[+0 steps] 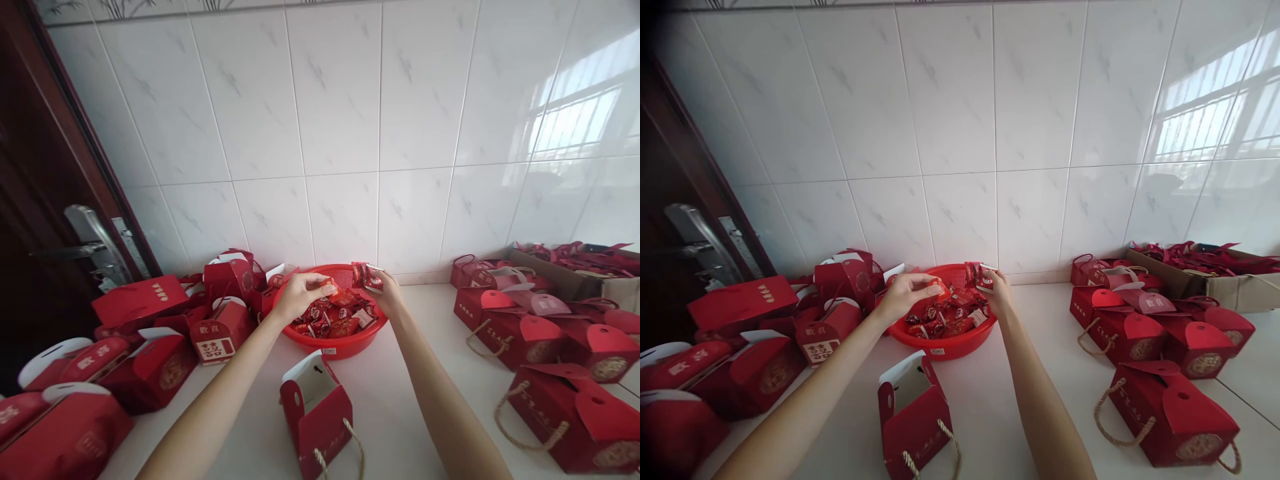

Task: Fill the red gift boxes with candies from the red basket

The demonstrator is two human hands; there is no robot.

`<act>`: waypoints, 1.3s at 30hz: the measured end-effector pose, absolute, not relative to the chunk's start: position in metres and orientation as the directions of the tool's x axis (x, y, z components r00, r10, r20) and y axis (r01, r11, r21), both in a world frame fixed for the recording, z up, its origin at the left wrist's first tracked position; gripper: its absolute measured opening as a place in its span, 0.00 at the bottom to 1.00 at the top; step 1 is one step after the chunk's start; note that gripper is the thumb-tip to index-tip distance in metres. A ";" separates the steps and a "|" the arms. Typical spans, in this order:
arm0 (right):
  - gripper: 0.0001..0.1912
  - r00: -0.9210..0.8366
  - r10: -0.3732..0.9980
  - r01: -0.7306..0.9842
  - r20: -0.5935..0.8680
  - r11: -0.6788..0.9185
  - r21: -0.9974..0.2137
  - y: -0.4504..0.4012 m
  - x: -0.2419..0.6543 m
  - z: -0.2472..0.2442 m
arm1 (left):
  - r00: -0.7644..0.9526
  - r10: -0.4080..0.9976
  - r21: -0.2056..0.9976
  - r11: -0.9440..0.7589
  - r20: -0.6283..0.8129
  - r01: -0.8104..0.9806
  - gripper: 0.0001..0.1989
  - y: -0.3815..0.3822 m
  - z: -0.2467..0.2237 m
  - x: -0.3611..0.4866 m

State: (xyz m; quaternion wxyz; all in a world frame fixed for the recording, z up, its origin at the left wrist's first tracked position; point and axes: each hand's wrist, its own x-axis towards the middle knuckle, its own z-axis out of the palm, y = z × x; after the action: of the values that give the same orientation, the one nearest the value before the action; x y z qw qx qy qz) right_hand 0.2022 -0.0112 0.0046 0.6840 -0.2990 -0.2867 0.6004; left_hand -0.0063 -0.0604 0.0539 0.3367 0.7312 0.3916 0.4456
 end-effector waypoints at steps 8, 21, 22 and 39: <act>0.12 -0.058 0.988 -0.660 0.140 0.068 -0.748 -0.047 0.198 0.029 | 0.338 0.884 0.798 -0.447 0.324 0.404 0.16 -0.160 0.074 -0.039; 0.16 -0.274 0.902 -0.427 0.333 0.196 -0.883 -0.146 0.190 0.064 | 0.397 0.903 0.473 -0.426 0.165 0.772 0.17 -0.183 0.042 -0.046; 0.16 -0.282 0.898 -0.413 0.337 0.204 -0.888 -0.149 0.189 0.065 | 0.401 0.904 0.473 -0.420 0.147 0.775 0.18 -0.183 0.040 -0.045; 0.15 -0.603 0.791 -0.272 0.101 -0.085 -0.959 -0.139 0.191 0.051 | 0.443 0.896 0.793 -0.292 0.031 0.534 0.12 -0.142 0.033 -0.008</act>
State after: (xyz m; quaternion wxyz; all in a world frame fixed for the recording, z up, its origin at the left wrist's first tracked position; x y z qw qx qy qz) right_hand 0.1912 -0.1391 0.0509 0.3802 -0.2320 -0.5596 0.6989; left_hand -0.0084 -0.1419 0.0335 0.3683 0.7656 0.4671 0.2452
